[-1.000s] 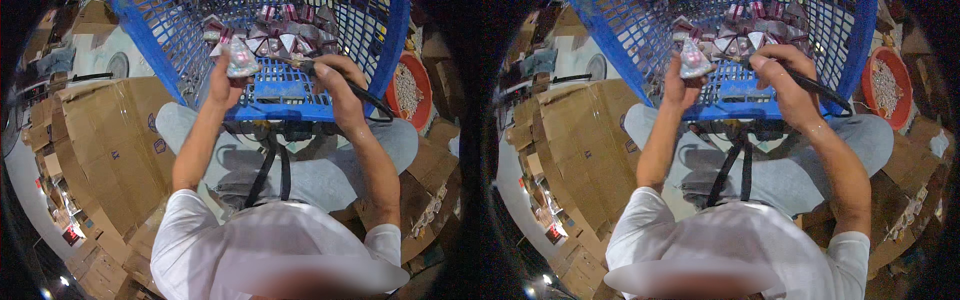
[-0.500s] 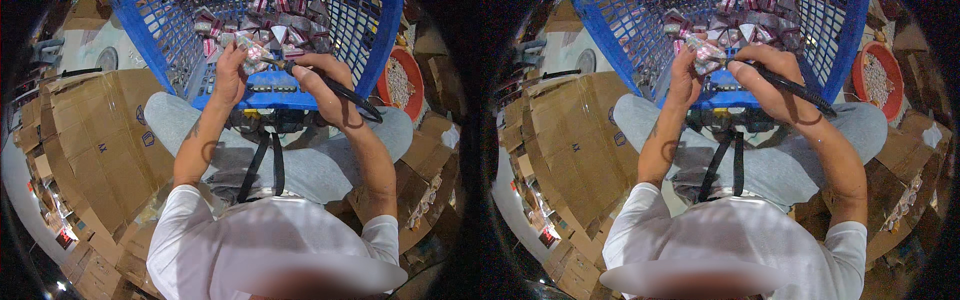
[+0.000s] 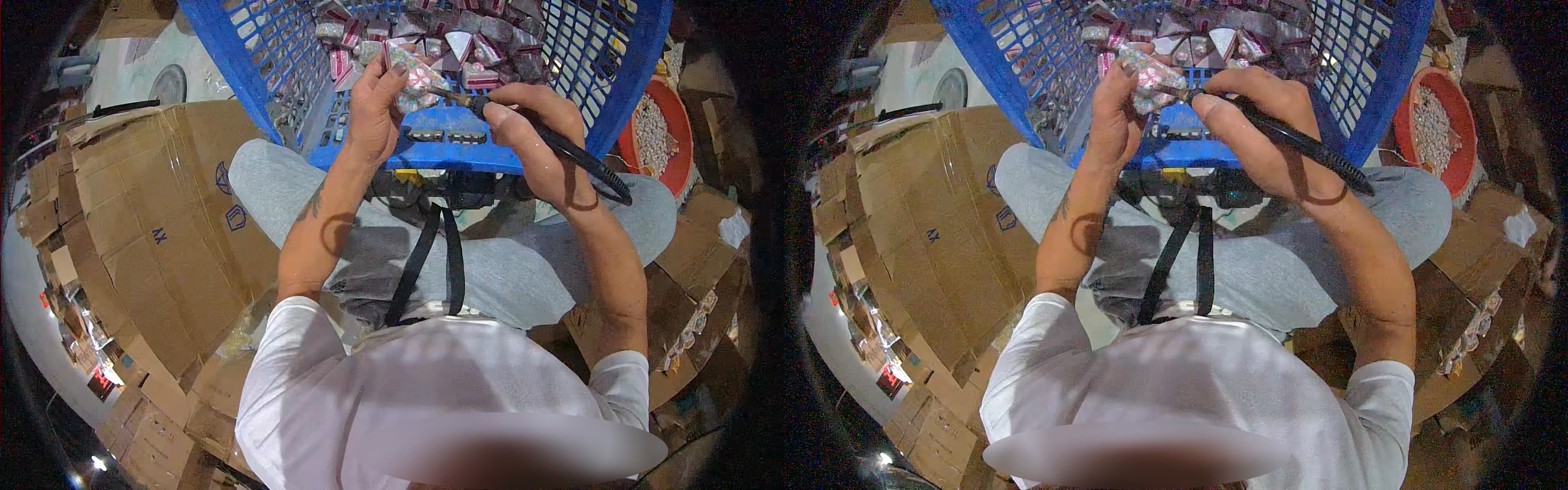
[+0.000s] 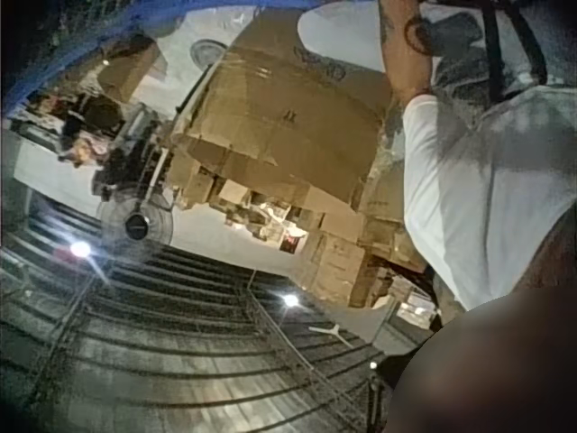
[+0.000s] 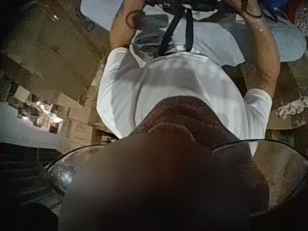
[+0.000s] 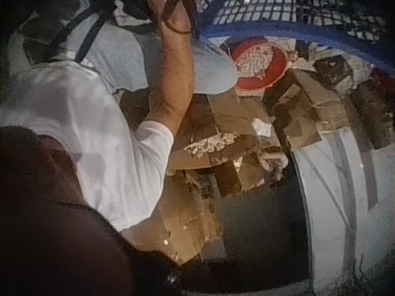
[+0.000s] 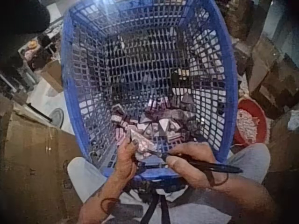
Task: Soldering or heat-sealing small plastic packages using a handheld heat tool.
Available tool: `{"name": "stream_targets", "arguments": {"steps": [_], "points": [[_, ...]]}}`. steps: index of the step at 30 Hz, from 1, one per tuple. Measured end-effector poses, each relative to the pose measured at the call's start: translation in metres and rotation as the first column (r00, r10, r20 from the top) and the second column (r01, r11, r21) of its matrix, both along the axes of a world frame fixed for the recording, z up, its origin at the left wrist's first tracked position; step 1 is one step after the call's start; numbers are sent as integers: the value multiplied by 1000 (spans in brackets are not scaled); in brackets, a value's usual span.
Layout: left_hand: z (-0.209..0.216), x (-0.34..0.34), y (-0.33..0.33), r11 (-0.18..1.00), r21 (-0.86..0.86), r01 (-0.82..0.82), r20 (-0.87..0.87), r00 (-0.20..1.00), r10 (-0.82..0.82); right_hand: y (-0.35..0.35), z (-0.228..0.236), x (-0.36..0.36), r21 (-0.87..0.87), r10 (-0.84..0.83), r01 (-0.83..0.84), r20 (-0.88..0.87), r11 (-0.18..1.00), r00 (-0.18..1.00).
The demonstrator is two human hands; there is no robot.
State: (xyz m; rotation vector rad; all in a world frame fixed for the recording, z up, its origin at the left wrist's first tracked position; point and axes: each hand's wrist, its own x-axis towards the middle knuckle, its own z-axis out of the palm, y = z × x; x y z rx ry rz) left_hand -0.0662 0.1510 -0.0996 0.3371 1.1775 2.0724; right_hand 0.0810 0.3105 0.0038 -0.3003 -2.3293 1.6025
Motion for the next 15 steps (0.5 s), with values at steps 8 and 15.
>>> {"name": "stream_targets", "arguments": {"steps": [8,15], "points": [[-5,-1,-1,1000,2,-27,-69,997,27,-1,-2,0,69,16,-14,-40,998,999],[-3,2,2,998,44,-52,-39,998,54,-1,-2,0,86,12,-8,-42,996,999]]}}
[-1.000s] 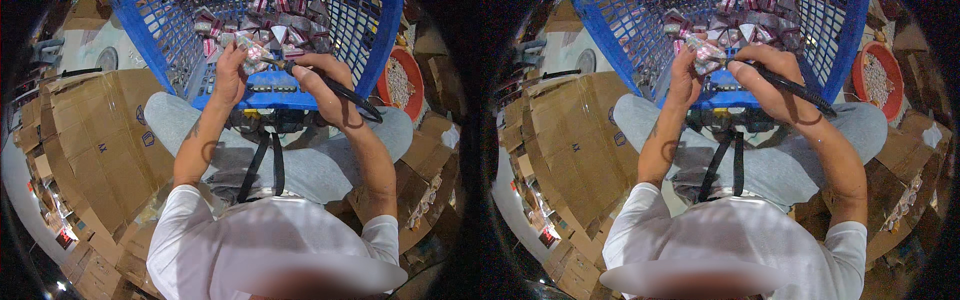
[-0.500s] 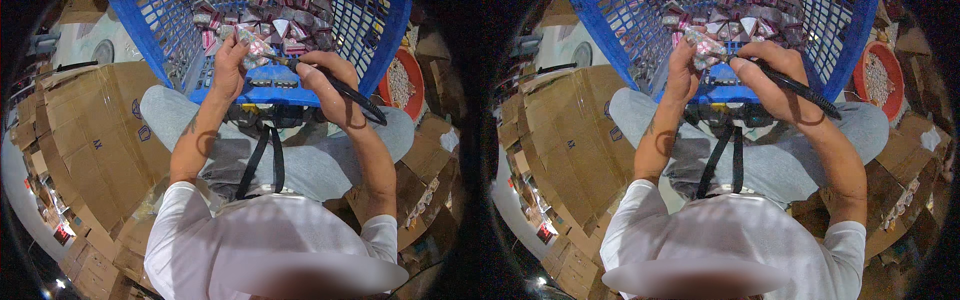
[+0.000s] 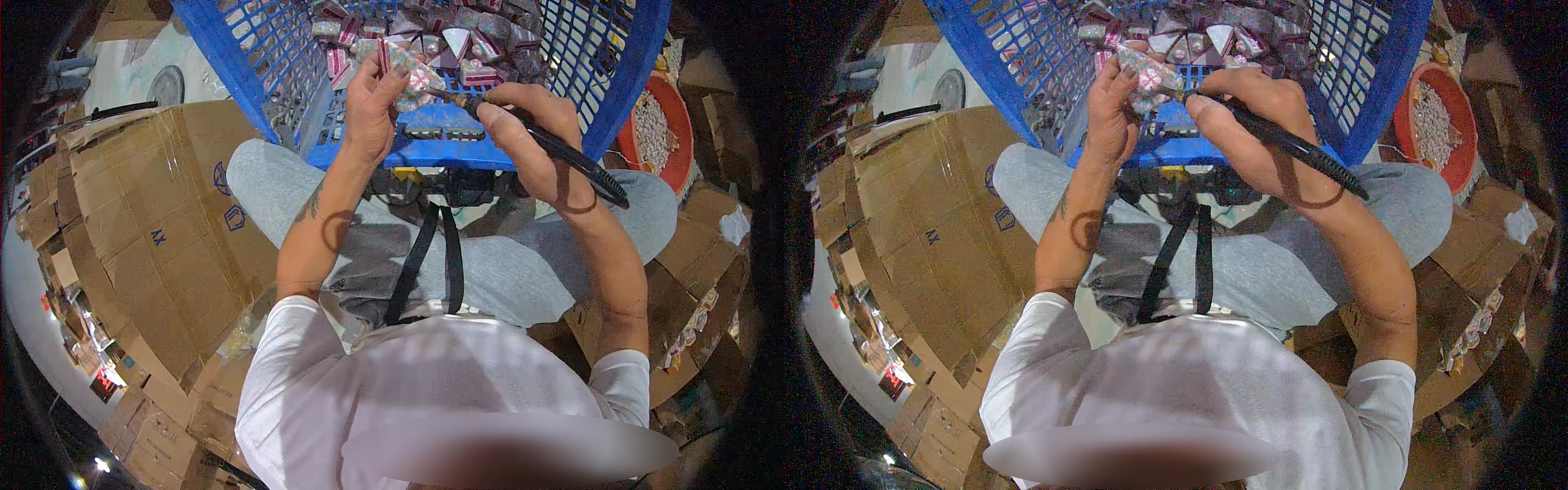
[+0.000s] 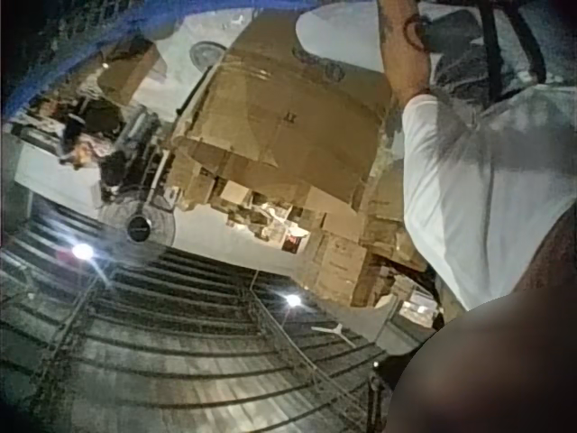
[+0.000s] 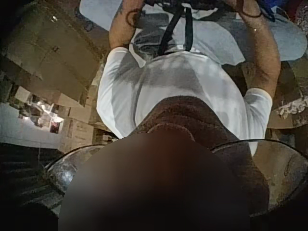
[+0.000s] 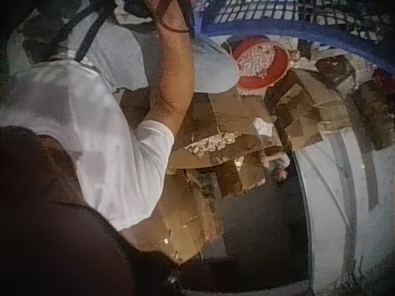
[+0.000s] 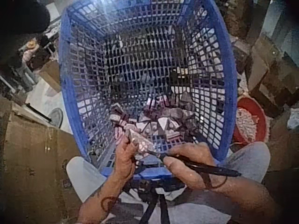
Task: Soldering or heat-sealing small plastic packages using a handheld heat tool.
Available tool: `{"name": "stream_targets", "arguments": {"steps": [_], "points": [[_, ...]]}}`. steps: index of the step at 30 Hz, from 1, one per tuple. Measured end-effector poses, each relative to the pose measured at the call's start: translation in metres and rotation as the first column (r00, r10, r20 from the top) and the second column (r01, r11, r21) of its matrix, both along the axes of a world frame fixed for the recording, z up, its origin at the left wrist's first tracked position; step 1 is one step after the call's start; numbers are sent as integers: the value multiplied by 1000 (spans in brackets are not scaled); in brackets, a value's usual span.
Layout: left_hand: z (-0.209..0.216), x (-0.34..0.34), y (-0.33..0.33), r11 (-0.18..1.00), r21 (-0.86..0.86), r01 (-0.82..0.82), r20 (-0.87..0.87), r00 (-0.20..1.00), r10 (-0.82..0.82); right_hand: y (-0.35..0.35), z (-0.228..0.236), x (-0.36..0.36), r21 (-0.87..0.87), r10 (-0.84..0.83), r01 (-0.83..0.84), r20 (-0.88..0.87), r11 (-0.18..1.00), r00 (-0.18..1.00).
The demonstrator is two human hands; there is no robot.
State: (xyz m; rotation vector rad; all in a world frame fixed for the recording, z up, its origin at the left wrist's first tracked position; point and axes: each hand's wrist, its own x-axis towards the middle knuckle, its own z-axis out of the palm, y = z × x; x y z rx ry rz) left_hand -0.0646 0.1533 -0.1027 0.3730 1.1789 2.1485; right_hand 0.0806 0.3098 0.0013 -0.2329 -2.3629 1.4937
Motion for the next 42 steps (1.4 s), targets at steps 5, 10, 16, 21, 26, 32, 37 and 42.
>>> {"name": "stream_targets", "arguments": {"steps": [5,10,16,21,26,32,37,42], "points": [[1,1,-1,1000,-20,5,8,1000,-5,-2,0,0,-6,-20,20,-1,1000,1000],[-3,-1,-2,1000,-9,10,0,1000,-10,-1,0,-1,6,-8,8,28,1000,1000],[3,-1,-2,998,3,65,18,998,-65,3,8,4,-121,-20,30,83,992,996],[-7,-4,-6,996,10,93,61,994,-93,6,16,10,-169,-117,125,58,978,992],[32,-2,-24,1000,-31,3,75,997,-1,10,15,9,-149,-92,91,-4,985,996],[224,-38,-233,-79,154,-985,-979,-163,124,30,18,9,-408,-284,281,55,869,957],[210,-55,-268,-101,453,-886,-706,-288,-647,30,12,10,-432,-284,277,49,858,957],[27,-83,-69,464,-598,-653,-763,287,-579,35,-8,4,-261,-283,318,162,911,945]]}}
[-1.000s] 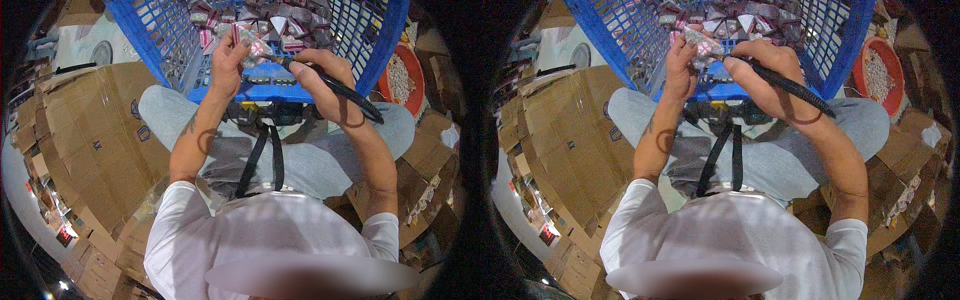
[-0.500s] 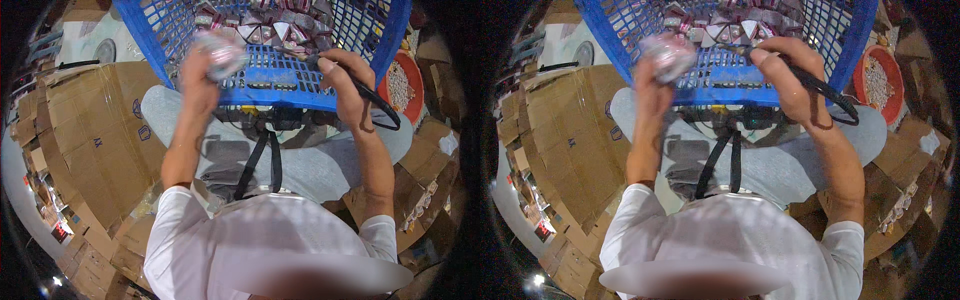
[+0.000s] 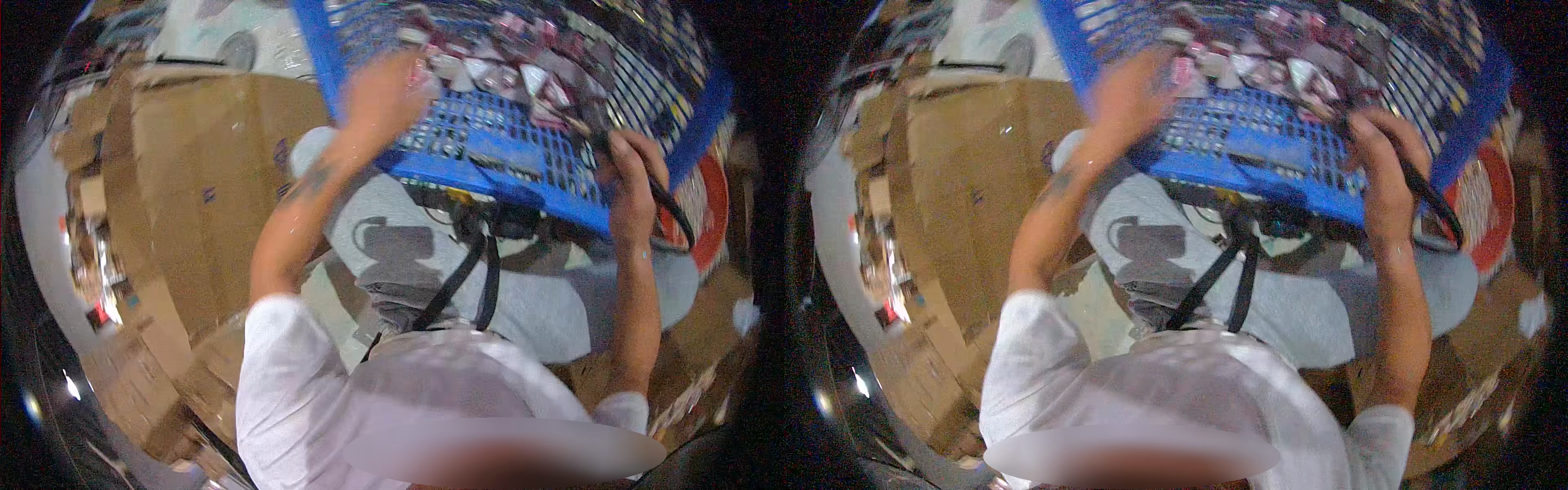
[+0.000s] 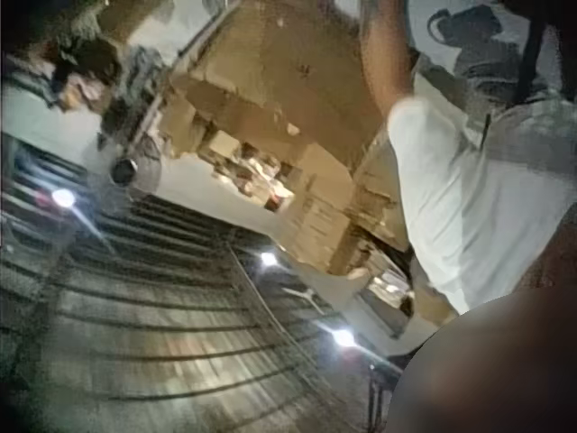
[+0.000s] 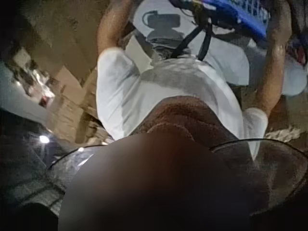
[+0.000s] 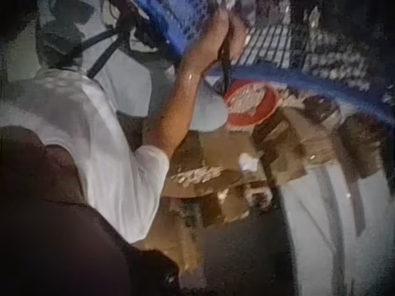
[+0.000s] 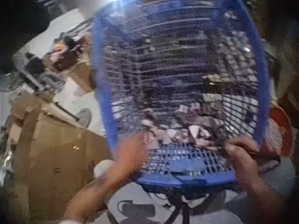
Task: Soldering or heat-sealing small plastic packages using a handheld heat tool.
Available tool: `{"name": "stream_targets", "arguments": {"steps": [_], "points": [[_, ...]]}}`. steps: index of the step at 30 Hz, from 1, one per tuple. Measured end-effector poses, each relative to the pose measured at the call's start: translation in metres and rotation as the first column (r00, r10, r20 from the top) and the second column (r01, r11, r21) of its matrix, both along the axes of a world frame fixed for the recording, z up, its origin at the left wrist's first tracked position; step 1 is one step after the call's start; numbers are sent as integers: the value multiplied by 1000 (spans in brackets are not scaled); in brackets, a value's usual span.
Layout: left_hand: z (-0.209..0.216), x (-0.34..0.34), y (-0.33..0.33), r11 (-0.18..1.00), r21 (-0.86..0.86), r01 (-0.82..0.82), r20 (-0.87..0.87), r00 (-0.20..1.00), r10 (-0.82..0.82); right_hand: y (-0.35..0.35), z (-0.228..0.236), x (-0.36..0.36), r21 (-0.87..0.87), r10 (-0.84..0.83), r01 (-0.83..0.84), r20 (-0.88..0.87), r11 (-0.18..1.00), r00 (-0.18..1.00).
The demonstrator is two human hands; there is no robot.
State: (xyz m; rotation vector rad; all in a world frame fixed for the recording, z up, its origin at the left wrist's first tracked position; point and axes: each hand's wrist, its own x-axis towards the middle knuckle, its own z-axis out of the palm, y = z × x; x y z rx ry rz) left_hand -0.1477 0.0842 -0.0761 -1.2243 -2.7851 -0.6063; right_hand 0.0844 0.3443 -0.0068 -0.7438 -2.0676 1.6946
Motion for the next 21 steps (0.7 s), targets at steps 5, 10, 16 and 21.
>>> {"name": "stream_targets", "arguments": {"steps": [5,10,16,21], "points": [[-167,-37,66,844,-513,-157,-49,987,154,7,-5,4,-182,-62,31,-169,983,984],[-239,-42,60,840,-411,-353,-58,930,362,11,3,13,-55,-83,78,-102,995,991],[-222,-58,37,908,-229,-352,200,896,397,6,-1,11,-15,-30,29,-79,999,996],[-159,-77,36,745,25,-667,915,315,251,2,-5,7,41,12,-9,-73,999,997]]}}
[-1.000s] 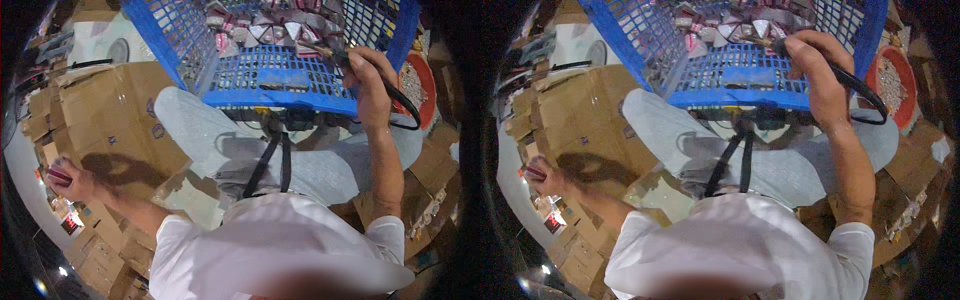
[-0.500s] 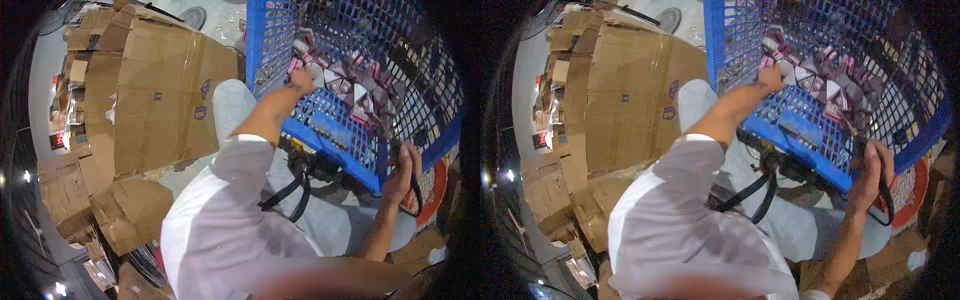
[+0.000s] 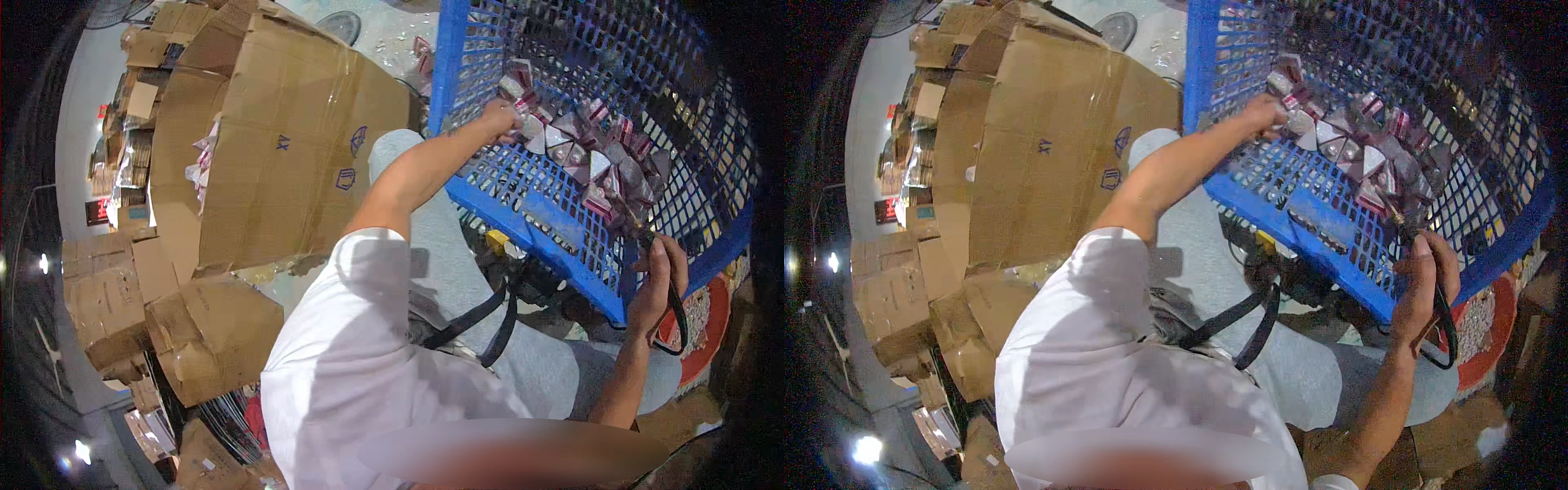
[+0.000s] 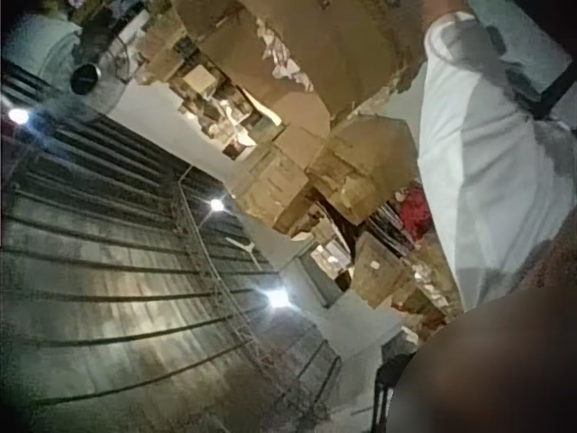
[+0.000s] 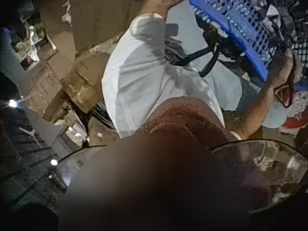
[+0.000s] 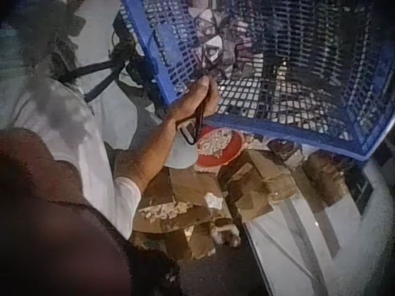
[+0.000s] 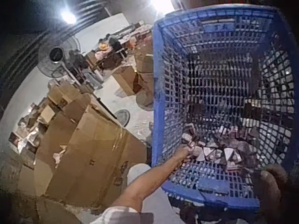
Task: Soldering or heat-sealing small plastic packages using a handheld heat tool.
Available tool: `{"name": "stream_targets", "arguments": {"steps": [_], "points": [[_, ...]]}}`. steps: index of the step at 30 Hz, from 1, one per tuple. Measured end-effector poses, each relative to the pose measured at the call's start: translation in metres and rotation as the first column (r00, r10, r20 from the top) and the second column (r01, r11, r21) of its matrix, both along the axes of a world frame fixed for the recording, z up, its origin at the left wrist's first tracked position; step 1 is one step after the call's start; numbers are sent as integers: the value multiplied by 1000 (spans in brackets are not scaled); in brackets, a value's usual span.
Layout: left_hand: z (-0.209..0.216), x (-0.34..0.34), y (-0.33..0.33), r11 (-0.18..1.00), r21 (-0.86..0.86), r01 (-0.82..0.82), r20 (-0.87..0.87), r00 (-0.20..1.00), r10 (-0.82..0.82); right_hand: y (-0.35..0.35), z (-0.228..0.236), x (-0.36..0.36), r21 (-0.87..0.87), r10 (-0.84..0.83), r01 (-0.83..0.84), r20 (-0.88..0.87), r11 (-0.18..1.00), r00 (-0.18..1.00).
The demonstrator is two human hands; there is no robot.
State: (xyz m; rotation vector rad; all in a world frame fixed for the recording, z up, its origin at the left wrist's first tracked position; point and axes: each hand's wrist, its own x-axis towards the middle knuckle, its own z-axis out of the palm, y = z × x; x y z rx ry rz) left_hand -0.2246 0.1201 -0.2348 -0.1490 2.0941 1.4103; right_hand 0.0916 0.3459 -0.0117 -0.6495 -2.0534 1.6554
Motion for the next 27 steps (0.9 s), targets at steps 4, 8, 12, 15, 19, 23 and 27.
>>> {"name": "stream_targets", "arguments": {"steps": [4,8,12,15,19,23,27], "points": [[69,13,9,973,228,25,-254,966,35,0,-4,-4,22,24,-23,-46,1000,999],[108,81,8,842,540,2,-140,986,88,-2,-5,-5,50,50,-48,-47,998,998],[116,127,16,797,594,108,-225,974,36,-12,-6,-5,116,78,-75,-21,990,997],[117,133,26,860,409,306,-508,859,-64,-18,-7,-8,116,61,-55,-50,992,997],[117,130,35,721,672,172,-192,980,-54,-17,-8,-10,102,56,-52,-41,993,998],[120,132,37,650,728,218,-204,974,-98,-13,-9,-8,133,85,-78,-49,988,995],[125,135,39,552,807,208,-202,977,-71,-13,-12,-5,162,87,-92,39,983,995]]}}
